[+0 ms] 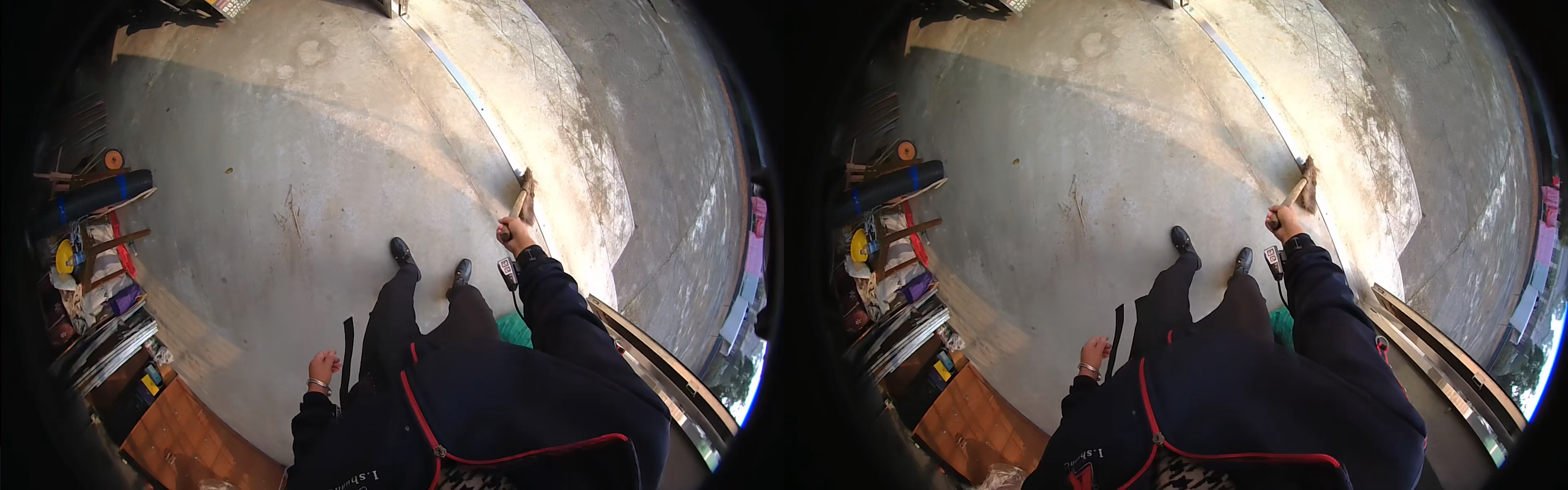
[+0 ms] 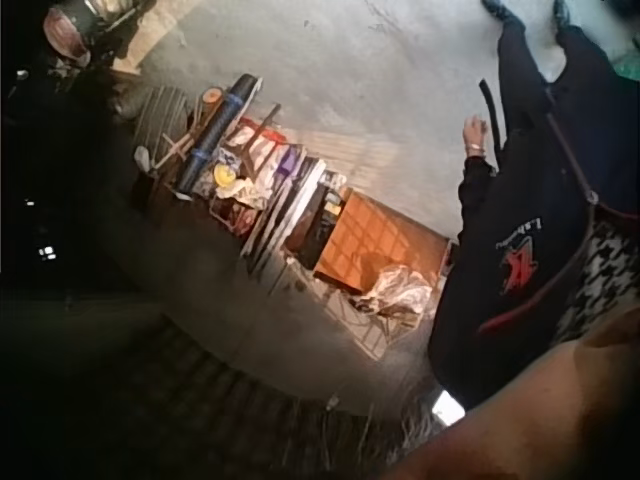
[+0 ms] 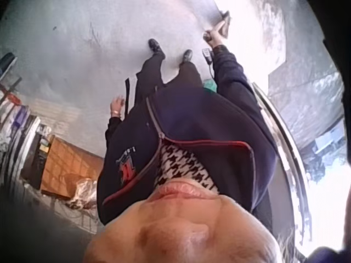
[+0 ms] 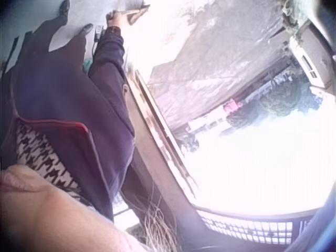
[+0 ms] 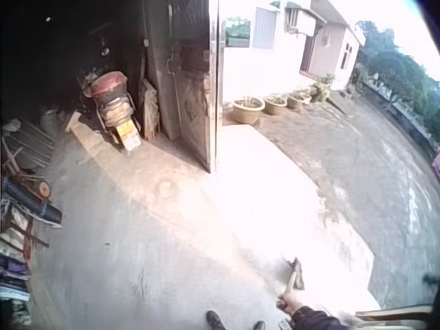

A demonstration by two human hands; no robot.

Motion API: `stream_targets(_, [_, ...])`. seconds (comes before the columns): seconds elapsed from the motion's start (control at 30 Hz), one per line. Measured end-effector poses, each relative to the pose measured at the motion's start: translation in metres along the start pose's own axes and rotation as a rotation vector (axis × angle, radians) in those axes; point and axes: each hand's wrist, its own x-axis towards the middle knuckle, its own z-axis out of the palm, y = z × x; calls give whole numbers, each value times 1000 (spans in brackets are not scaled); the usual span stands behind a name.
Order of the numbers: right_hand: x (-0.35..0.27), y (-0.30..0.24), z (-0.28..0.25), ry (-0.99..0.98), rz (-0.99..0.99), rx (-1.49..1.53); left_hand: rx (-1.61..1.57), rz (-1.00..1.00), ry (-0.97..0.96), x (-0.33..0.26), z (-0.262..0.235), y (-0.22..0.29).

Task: The person sweeps debris on a concrete floor using a broom and collects it into a dustpan. They then walk through a courtyard and into a kitchen, where they plug in a rice cooker.

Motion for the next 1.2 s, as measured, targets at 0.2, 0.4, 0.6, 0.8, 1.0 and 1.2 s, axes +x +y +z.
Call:
stream_targets(0.2, [-118, 150, 213, -19, 26, -363, 39, -50, -21, -21, 4, -49])
stream_targets(0.4, [-91, 136, 307, -523, 252, -392, -241, -63, 5, -6, 2, -53])
stream_targets(0.6, [-132, 36, 223, -464, 45, -707, 319, 404, 62, 47, 1, -97])
stream_targets(0.8, [-162, -8, 135, -13, -188, -628, -247, -51, -23, 35, 16, -32])
stream_targets(1.0, [-60, -127, 79, 89, 9, 161, -336, -169, 24, 24, 31, 41])
stream_targets(1.2, [16, -181, 177, 110, 48, 244, -224, -226, 89, 2, 62, 137])
